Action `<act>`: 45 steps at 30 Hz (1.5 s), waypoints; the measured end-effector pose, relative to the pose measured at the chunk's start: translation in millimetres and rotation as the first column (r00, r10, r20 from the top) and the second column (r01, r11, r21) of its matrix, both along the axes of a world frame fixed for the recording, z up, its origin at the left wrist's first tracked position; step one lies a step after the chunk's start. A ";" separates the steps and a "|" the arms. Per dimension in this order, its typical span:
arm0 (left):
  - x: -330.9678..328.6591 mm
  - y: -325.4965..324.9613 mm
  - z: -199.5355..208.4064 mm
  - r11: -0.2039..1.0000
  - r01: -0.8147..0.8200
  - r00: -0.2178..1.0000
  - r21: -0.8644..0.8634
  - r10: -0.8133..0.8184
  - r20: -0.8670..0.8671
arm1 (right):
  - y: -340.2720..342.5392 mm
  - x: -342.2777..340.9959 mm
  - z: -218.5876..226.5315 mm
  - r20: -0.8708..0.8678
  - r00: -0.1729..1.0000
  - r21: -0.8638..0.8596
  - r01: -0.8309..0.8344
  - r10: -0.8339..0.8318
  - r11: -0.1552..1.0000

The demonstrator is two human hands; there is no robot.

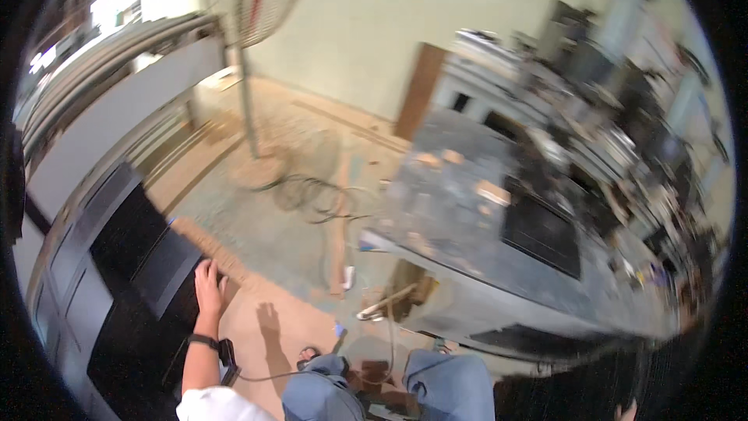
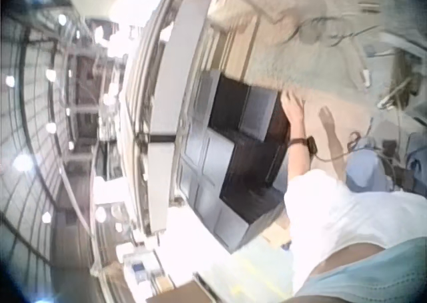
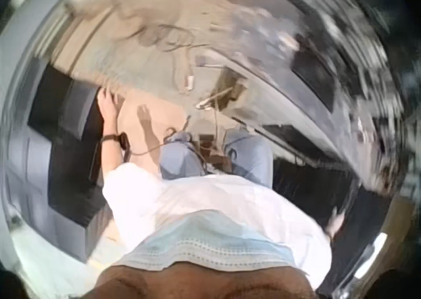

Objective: The person picks up a black panel from a stack, places it onto a machine table for processing, and then moves it to a separate stack. This process is repeated for several panels throughout the video.

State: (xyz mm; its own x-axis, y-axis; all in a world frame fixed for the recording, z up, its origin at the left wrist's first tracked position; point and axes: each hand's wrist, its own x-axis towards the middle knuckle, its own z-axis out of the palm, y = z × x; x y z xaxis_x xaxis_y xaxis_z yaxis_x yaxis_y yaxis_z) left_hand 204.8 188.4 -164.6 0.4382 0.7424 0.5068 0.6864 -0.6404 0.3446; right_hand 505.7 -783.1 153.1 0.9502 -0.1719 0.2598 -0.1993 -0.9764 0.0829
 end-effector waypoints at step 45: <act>-128.9 12.5 10.4 0.884 -0.396 0.871 0.248 0.447 -0.205 | 413.4 221.7 -19.3 -0.028 0.474 0.066 -0.878 0.880 0.474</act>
State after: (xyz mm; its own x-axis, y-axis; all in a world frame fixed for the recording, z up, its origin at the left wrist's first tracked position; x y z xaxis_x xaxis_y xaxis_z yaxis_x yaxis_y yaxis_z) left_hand 75.9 200.9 -154.2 0.2354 0.7841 0.5743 0.9518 -0.3056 0.0271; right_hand 727.5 -369.7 133.8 0.6195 0.7531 0.2213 0.7687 -0.6392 0.0236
